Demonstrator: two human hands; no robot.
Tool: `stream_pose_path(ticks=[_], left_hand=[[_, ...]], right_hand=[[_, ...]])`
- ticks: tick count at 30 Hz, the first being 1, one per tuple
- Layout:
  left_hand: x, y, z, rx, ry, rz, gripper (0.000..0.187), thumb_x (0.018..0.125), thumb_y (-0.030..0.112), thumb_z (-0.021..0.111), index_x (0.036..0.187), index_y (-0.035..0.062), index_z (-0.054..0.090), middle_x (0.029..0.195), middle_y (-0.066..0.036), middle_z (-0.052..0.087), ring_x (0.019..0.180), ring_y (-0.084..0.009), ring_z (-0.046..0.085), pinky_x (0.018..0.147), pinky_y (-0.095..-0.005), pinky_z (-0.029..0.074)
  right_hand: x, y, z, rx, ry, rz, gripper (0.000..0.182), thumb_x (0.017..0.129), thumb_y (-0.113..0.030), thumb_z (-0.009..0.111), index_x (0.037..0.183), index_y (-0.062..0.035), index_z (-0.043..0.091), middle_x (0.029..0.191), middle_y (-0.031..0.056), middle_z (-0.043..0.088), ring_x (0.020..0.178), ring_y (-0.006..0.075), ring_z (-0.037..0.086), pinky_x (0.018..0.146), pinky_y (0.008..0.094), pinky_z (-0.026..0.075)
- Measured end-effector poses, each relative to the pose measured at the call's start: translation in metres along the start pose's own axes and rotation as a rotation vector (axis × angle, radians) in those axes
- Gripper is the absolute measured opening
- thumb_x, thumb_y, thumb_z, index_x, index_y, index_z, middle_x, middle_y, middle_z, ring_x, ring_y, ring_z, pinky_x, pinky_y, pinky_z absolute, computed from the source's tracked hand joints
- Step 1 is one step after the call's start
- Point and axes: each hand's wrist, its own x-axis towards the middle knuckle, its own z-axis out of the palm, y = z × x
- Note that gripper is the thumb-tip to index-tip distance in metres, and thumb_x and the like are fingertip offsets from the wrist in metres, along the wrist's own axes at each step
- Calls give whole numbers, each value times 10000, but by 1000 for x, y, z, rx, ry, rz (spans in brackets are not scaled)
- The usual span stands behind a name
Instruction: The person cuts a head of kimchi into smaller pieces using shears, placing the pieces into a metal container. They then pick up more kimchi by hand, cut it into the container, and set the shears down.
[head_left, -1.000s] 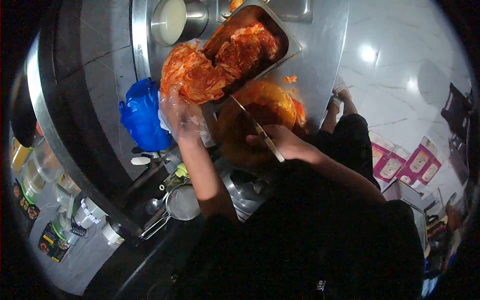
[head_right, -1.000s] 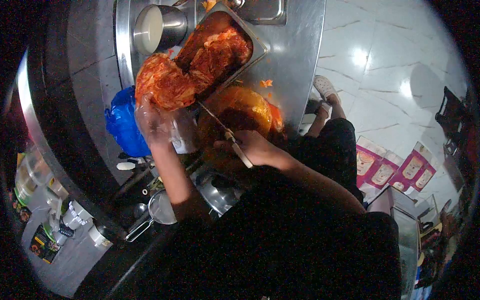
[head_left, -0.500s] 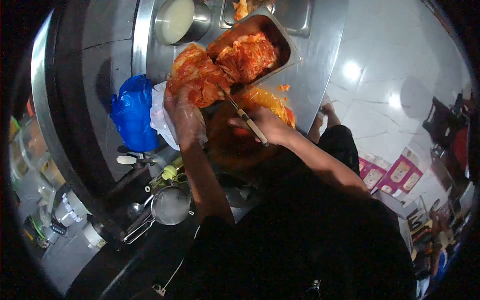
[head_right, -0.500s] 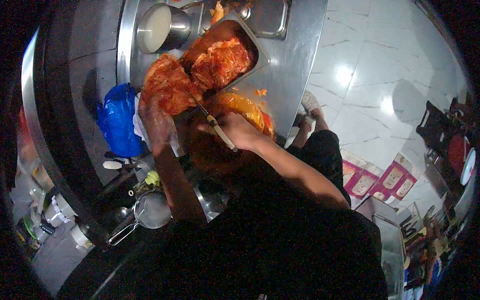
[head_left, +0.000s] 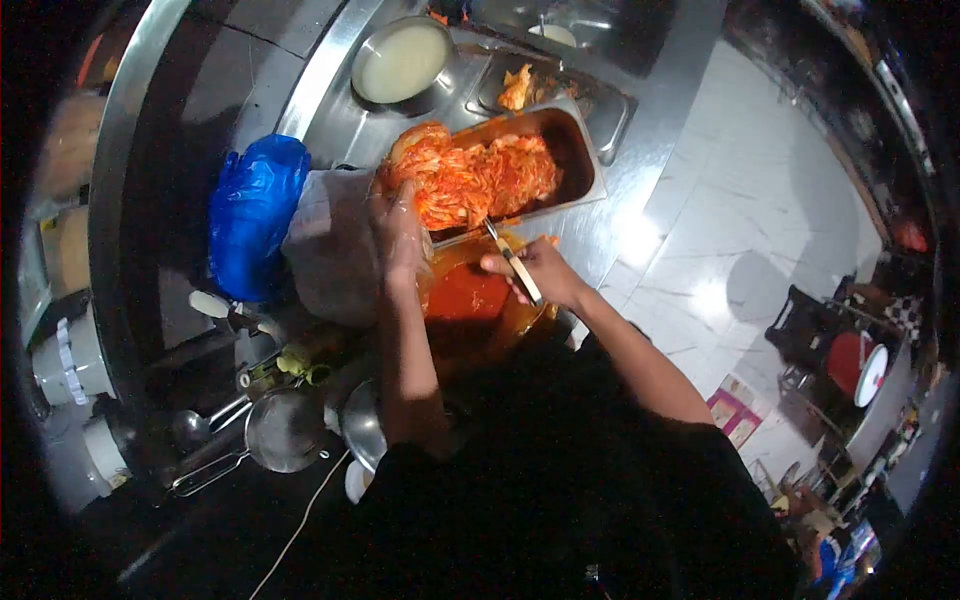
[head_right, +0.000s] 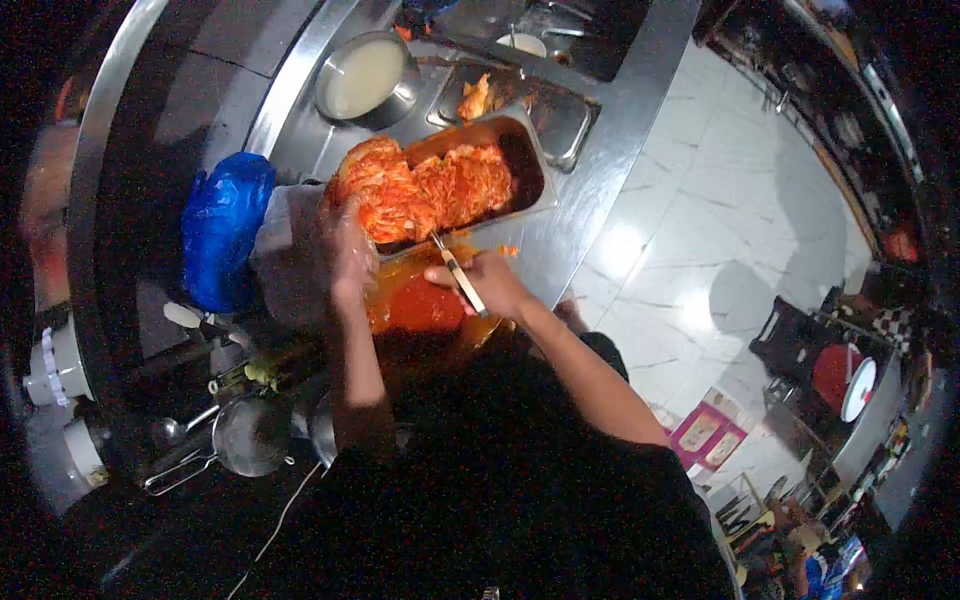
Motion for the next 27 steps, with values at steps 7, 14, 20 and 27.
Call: stream_pose_path(ticks=[7,14,20,27], left_hand=[[6,1,1,-386,47,106,439,911,36,636,1334,-33,540,1225,-119,651,1051,-192,631,931,-328,513],[-3,28,5,-403,18,138,433,915,21,628,1333,-42,534,1214,-130,653,1035,-183,639,926,-313,513],[-16,37,2,-436,12,75,426,919,23,622,1335,-30,546,1236,-128,646,1044,-187,639,937,-317,513],[-20,23,4,-489,33,42,430,927,5,605,1351,-23,537,1245,-120,638,1093,-195,618,967,-326,502]], right_hand=[[-50,-17,-21,-213,1,240,820,833,-777,603,812,41,663,701,77,598,632,193,591,588,324,475],[-28,-5,-20,-1138,433,-190,511,884,-508,643,864,-2,713,774,188,698,713,318,717,660,395,569],[-35,-81,-43,-1561,613,-65,523,768,-571,728,910,-68,734,939,153,731,921,280,719,810,419,525],[-62,-70,-63,-1007,163,77,872,835,-822,527,1051,5,699,873,144,701,804,276,673,772,408,519]])
